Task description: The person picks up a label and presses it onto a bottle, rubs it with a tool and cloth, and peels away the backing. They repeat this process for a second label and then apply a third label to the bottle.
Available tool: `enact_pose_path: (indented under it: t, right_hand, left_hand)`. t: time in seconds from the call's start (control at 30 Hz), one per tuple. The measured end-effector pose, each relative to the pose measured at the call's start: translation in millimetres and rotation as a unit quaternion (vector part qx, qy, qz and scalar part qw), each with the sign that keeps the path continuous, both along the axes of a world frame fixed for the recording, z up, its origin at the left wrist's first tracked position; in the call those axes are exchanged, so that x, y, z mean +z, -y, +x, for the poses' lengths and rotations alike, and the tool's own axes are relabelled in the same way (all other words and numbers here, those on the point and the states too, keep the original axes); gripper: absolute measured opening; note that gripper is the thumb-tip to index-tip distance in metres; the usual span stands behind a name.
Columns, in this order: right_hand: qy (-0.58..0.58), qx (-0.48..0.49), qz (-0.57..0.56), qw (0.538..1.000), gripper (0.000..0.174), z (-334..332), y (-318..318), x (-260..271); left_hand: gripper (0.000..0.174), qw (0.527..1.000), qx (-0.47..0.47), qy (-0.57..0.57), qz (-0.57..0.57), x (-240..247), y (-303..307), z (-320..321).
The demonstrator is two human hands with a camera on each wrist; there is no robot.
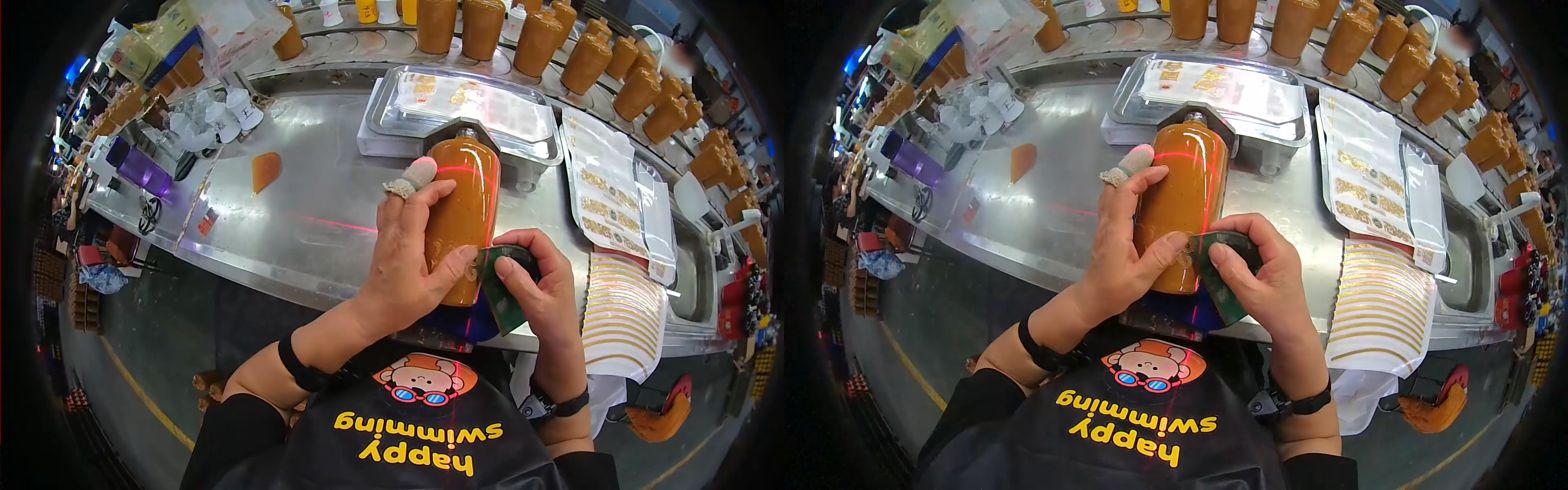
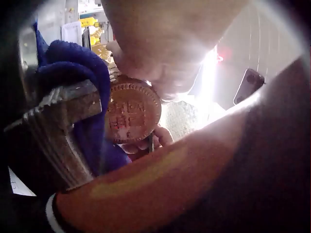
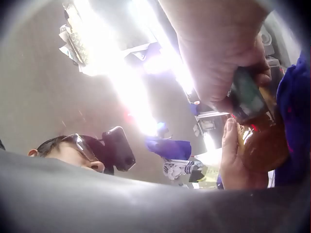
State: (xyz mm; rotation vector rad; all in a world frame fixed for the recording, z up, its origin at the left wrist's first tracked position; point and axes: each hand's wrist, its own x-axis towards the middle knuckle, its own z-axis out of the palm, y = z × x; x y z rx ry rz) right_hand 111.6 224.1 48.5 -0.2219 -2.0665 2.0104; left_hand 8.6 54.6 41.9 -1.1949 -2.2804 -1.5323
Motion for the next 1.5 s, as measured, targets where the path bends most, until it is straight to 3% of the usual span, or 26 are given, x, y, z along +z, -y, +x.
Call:
enact_pose_path:
  t: [0.2,0.43,0.53,0.77,0.97,1.07,1.2,1.27,1.37,1.5]
  right_hand:
    - [0.001,-0.002,0.002,1.000,0.021,-1.4,-0.3,0.1]
    - [0.017,0.001,0.015,1.000,0.021,0.6,-2.9,0.1]
    - [0.012,0.000,0.020,1.000,0.021,0.8,-2.6,0.8]
    - [-0.026,0.013,0.072,0.997,0.021,3.8,-2.2,6.3]
    - [-0.062,-0.041,0.135,0.988,0.024,8.1,-6.0,7.7]
    - [-0.092,-0.017,0.129,0.987,0.021,2.3,-6.8,4.8]
    - [-0.128,0.025,0.315,0.940,0.022,-6.0,-1.0,14.3]
    - [-0.094,0.007,0.290,0.952,0.019,-8.4,7.7,19.1]
    - [-0.094,-0.016,0.301,0.949,0.016,-15.2,10.3,14.3]
    - [-0.128,-0.014,0.332,0.935,0.013,-17.8,8.5,16.4]
  left_hand:
    - [0.060,0.999,0.013,-0.027,-0.038,4.6,-2.6,-2.6]
    - [0.038,0.989,-0.062,0.118,0.064,-5.3,10.2,-15.5]
    - [0.035,0.989,-0.086,0.096,0.075,-4.1,13.1,-16.6]
    - [0.029,0.991,-0.113,-0.039,-0.056,8.8,12.8,-12.5]
    - [0.015,0.992,-0.122,0.006,-0.018,8.2,14.1,-12.2]
    - [0.015,0.992,-0.123,-0.007,-0.018,6.2,14.6,-14.4]
    - [0.023,0.992,-0.107,0.052,0.042,-1.2,15.8,-12.8]
    - [0.030,0.980,-0.100,0.134,0.104,-9.4,18.3,-11.0]
    - [0.042,0.973,-0.094,0.186,0.101,-21.2,24.6,-11.4]
    - [0.058,0.980,-0.091,0.167,0.057,-19.8,25.0,-10.6]
